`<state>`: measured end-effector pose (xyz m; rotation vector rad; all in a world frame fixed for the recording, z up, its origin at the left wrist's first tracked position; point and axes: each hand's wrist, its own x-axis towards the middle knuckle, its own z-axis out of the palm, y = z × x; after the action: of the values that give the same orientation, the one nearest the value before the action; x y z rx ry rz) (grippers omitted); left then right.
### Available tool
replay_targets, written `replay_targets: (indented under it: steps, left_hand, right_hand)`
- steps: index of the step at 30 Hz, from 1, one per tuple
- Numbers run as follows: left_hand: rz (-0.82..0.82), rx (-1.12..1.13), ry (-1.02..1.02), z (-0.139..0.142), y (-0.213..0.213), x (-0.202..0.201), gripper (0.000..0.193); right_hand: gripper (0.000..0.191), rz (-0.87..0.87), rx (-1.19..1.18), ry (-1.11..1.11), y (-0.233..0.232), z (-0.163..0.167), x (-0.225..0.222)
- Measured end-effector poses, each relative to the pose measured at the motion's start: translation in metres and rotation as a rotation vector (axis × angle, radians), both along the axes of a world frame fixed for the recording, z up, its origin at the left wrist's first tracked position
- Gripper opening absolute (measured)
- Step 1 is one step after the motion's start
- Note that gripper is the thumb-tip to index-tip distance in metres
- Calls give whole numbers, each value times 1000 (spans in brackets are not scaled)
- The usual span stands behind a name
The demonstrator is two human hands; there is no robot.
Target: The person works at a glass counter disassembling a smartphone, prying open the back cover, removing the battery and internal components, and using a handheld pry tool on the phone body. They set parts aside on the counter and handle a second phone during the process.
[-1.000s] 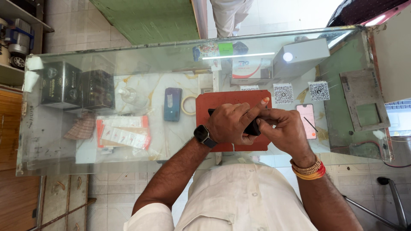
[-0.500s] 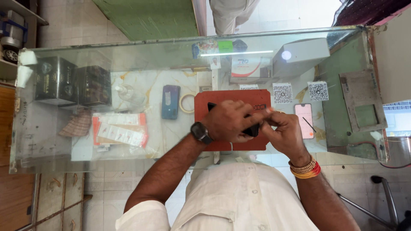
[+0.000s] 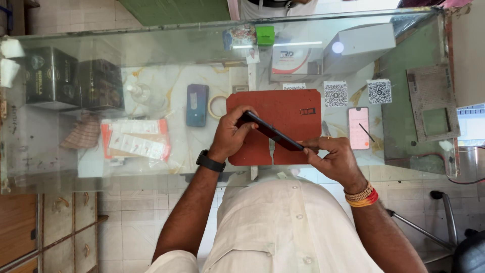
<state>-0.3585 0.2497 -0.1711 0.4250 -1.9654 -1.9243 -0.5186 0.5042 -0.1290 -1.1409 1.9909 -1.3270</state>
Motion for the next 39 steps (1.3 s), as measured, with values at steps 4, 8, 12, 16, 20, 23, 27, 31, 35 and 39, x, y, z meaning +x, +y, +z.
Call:
replay_targets:
  steps: [4, 8, 12, 16, 20, 23, 27, 31, 35, 39]
  left_hand:
    - [-38, 96, 130, 6, 11, -9, 22]
    - [-71, -41, 242, 22, 19, -21, 16]
    - [-83, -94, 254, 36, 26, -32, 23]
    - [-52, -169, 234, 43, 29, -37, 24]
    - [-47, -230, 232, 48, 31, -39, 24]
    - [-41, -311, 247, 54, 32, -41, 22]
    - [-42, -372, 268, 62, 34, -46, 21]
    - [-32, -383, 282, 65, 37, -49, 19]
    - [-46, -339, 285, 66, 39, -50, 17]
    - [-27, -365, 334, 74, 40, -54, 17]
  right_hand:
    - [21, -45, -9, -74, -3, 7, 4]
    - [25, -29, 135, 51, -8, 25, 1]
    - [27, -8, 131, 155, -21, 42, 0]
    - [27, -13, 42, 212, -30, 48, 2]
    - [27, -7, 8, 154, -38, 49, 1]
    - [28, -4, -52, 146, -44, 55, -1]
    - [27, -19, -60, 98, -53, 68, -2]
    - [25, -18, -102, 119, -58, 74, -3]
    - [22, -82, -77, 56, -60, 74, -2]
    - [18, -123, -56, 38, -64, 76, -5]
